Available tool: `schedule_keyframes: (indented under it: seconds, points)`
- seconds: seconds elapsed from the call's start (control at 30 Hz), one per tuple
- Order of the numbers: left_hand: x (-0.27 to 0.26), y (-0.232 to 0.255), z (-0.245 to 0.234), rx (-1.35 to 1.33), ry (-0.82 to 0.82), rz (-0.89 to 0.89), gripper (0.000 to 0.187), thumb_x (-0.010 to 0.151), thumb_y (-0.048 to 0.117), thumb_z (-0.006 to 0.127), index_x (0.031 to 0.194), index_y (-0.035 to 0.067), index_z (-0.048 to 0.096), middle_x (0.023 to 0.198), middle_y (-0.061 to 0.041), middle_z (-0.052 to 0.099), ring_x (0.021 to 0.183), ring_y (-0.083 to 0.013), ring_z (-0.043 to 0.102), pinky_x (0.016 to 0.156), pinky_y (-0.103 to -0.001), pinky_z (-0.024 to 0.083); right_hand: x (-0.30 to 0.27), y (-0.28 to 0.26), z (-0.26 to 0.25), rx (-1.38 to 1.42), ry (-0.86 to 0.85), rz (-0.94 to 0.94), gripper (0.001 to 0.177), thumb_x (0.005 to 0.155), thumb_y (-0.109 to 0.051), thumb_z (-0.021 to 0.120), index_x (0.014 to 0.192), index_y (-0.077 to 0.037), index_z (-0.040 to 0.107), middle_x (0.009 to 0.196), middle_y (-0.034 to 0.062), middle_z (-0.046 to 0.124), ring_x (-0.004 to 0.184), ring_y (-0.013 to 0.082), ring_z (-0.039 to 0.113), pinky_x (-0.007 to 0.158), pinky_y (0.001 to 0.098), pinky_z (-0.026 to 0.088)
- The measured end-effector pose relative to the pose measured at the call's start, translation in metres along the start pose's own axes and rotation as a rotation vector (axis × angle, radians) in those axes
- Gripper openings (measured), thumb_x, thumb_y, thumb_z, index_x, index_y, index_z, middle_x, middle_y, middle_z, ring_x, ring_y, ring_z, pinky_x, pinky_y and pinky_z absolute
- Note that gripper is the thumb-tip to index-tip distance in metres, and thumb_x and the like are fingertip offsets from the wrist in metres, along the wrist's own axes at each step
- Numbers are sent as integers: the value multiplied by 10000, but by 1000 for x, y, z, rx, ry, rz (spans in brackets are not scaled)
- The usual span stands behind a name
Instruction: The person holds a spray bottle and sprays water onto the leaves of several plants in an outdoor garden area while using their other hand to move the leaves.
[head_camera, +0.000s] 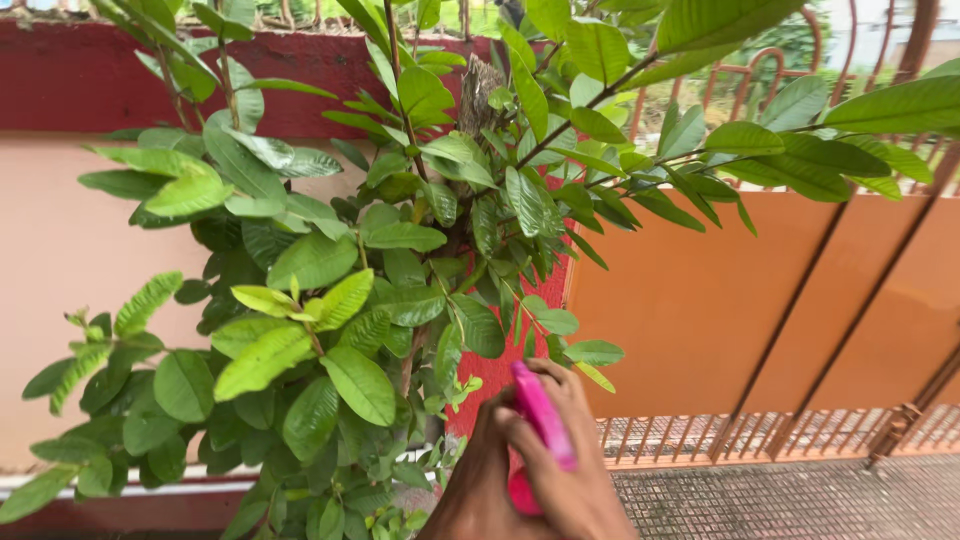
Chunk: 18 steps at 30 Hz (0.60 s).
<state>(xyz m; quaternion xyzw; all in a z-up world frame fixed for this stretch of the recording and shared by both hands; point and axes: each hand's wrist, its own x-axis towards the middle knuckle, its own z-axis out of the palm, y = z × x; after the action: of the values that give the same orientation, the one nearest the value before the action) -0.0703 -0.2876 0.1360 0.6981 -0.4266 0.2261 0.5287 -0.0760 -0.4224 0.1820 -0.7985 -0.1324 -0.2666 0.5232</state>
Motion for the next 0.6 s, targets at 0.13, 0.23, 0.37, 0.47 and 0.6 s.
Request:
schedule_keyframes:
  seconds: [0.13, 0.23, 0.37, 0.47, 0.6]
  points:
    - [34, 3, 16, 35, 35, -264, 586, 716, 255, 814, 1194, 11, 579, 1094, -153, 689, 1007, -323, 714, 882, -411, 586, 6, -5, -9, -157, -173, -219, 565, 913, -379, 741, 1271, 15, 551, 1425, 192, 498, 1345, 318, 503, 1122, 418, 384]
    - [31, 6, 23, 178, 255, -202, 671, 617, 250, 846, 1152, -24, 548, 953, -160, 661, 851, -336, 689, 764, -435, 569, 25, 3, -40, -151, -656, 105, 988, 714, -387, 828, 1531, -90, 359, 1339, 164, 602, 1266, 253, 606, 1095, 376, 472]
    - [33, 5, 27, 358, 229, -217, 481, 619, 212, 769, 1002, -12, 583, 791, -124, 627, 688, -285, 665, 677, -416, 574, 57, 37, -82, 239, -825, -303, 946, 871, -287, 792, 1564, 56, 247, 1575, 280, 394, 1462, 341, 408, 1177, 448, 345]
    - [31, 9, 33, 423, 138, -449, 338, 617, 192, 735, 874, 26, 591, 648, -91, 564, 561, -267, 571, 562, -395, 508, 83, 56, -78, 679, -735, -15, 763, 946, -317, 644, 1517, 78, 329, 1542, 285, 467, 1440, 353, 454, 1203, 463, 349]
    - [36, 23, 45, 401, 127, -589, 278, 594, 167, 744, 775, 36, 579, 561, -38, 516, 506, -227, 487, 507, -342, 395, 121, 66, -43, 1101, -580, 469, 601, 1006, -329, 518, 1395, 127, 469, 1415, 280, 556, 1327, 373, 566, 1141, 453, 451]
